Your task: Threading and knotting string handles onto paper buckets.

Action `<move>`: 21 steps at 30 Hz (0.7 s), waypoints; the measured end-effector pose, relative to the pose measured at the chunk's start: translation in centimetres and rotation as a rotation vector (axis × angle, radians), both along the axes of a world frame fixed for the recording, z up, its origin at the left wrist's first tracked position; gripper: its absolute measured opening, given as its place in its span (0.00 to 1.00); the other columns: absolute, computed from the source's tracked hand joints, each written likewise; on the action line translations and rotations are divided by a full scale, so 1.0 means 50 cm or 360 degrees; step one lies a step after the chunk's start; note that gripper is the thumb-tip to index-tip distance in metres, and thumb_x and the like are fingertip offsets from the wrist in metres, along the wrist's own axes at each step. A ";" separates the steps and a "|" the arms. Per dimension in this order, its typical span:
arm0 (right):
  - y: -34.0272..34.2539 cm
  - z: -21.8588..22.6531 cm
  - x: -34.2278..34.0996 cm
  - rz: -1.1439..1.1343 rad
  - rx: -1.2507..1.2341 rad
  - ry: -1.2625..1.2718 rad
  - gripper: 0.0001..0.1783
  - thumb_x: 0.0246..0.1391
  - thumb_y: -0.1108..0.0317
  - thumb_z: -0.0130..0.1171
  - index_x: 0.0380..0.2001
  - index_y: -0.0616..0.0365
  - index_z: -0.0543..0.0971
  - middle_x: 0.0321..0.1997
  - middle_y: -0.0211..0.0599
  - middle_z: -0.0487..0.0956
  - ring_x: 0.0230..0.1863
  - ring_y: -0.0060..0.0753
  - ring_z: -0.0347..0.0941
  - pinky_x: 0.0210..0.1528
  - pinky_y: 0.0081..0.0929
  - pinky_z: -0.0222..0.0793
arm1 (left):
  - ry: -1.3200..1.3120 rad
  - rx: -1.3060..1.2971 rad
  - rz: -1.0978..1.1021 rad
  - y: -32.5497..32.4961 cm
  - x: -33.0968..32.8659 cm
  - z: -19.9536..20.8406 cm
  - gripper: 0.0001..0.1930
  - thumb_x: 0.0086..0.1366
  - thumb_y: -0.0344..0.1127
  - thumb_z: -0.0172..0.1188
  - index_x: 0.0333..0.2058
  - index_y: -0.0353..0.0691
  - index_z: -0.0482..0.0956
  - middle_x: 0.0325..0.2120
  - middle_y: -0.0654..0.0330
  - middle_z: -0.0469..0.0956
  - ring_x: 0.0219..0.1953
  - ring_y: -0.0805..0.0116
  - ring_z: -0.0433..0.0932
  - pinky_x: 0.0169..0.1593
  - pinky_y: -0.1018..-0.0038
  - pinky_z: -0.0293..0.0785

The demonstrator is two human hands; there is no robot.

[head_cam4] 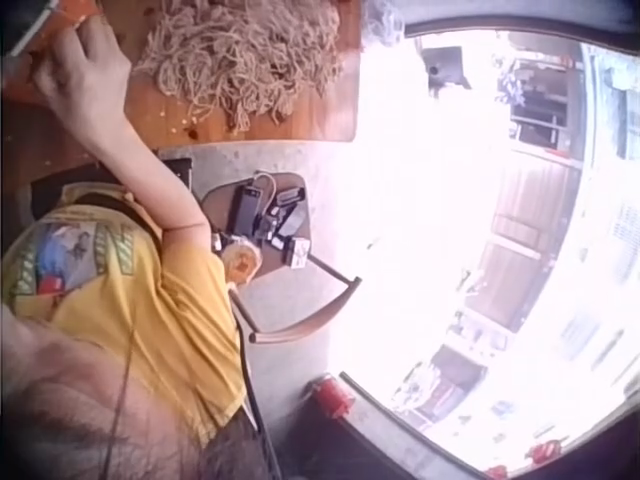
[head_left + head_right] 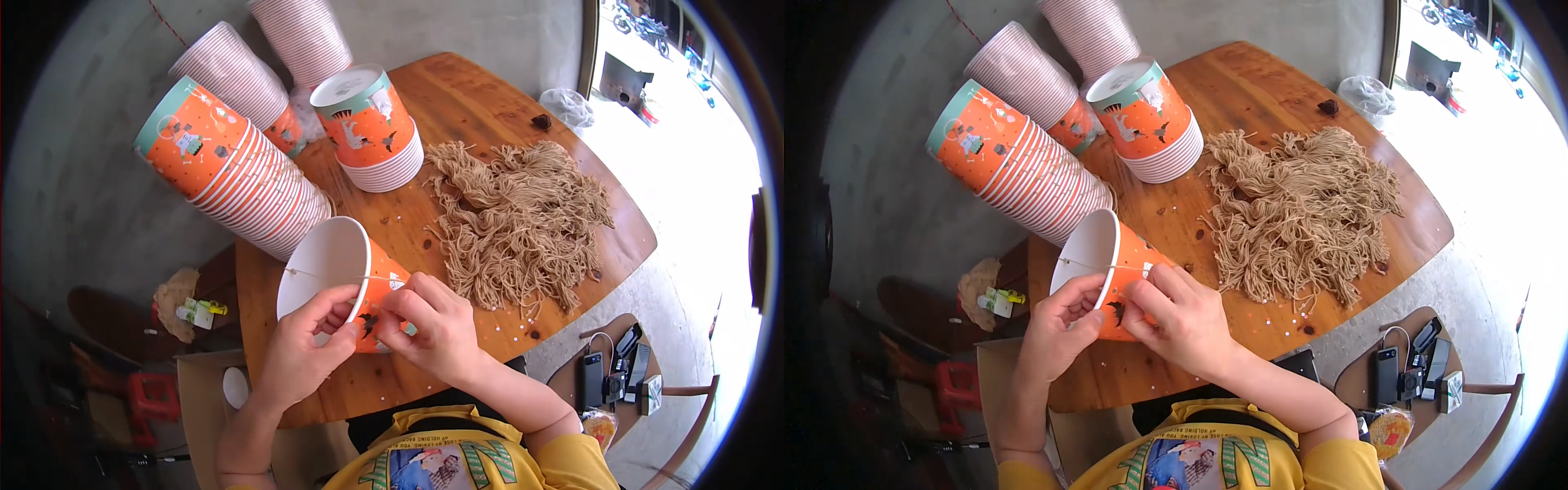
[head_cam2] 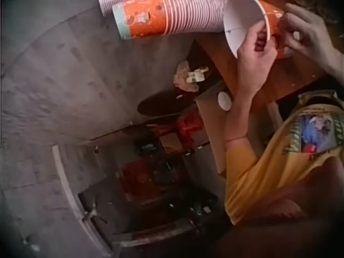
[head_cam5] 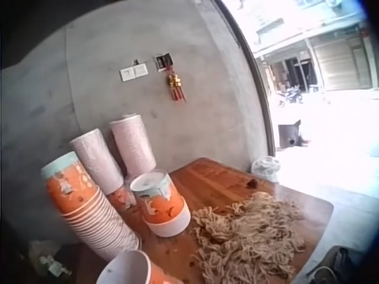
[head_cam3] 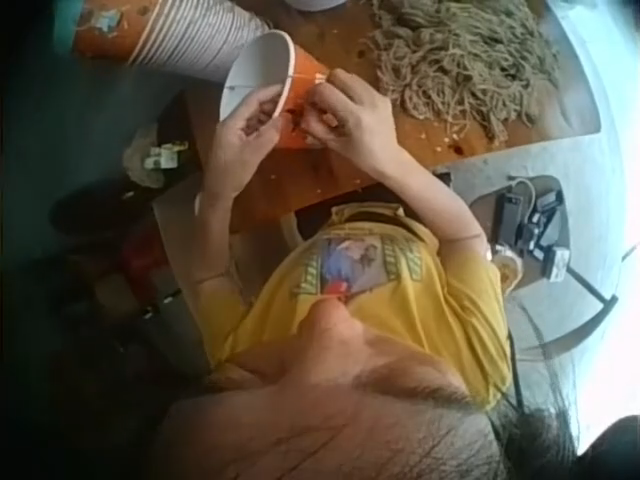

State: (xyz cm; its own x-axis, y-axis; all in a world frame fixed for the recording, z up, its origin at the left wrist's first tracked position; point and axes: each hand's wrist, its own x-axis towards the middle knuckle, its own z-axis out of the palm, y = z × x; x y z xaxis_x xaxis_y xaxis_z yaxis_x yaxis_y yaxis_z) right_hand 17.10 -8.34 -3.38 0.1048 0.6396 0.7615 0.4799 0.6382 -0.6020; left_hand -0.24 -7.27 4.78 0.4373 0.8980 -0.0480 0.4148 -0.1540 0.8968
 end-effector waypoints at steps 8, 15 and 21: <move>-0.003 0.005 0.001 -0.0079 -0.0001 -0.0150 0.12 0.36 0.75 0.66 0.27 0.51 0.77 0.22 0.30 0.68 0.22 0.33 0.69 0.21 0.30 0.66 | -0.0011 -0.0009 -0.0037 0.000 0.004 -0.001 0.18 0.64 0.23 0.54 0.53 0.34 0.73 0.36 0.61 0.80 0.38 0.76 0.78 0.46 0.76 0.76; -0.010 0.001 0.010 -0.0104 -0.0054 -0.0260 0.11 0.42 0.69 0.65 0.30 0.49 0.74 0.24 0.30 0.66 0.25 0.31 0.70 0.21 0.30 0.68 | 0.0027 -0.0108 -0.0098 -0.006 0.016 0.008 0.21 0.64 0.21 0.53 0.56 0.32 0.70 0.40 0.64 0.77 0.40 0.80 0.74 0.45 0.79 0.71; -0.018 -0.001 0.022 -0.0107 -0.0074 -0.0307 0.11 0.42 0.69 0.65 0.30 0.50 0.74 0.25 0.30 0.67 0.24 0.31 0.69 0.21 0.30 0.69 | 0.0014 -0.0125 -0.0151 -0.015 0.031 0.006 0.19 0.66 0.23 0.52 0.56 0.32 0.70 0.40 0.63 0.77 0.40 0.79 0.74 0.47 0.78 0.71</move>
State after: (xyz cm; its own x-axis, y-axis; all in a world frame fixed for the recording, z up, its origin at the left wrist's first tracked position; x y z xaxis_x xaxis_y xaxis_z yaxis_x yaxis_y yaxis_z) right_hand 18.22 -9.25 -3.44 0.0034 0.6711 0.7414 0.6299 0.5744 -0.5228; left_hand 1.31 -8.03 5.11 0.5194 0.8460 -0.1204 0.4093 -0.1226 0.9041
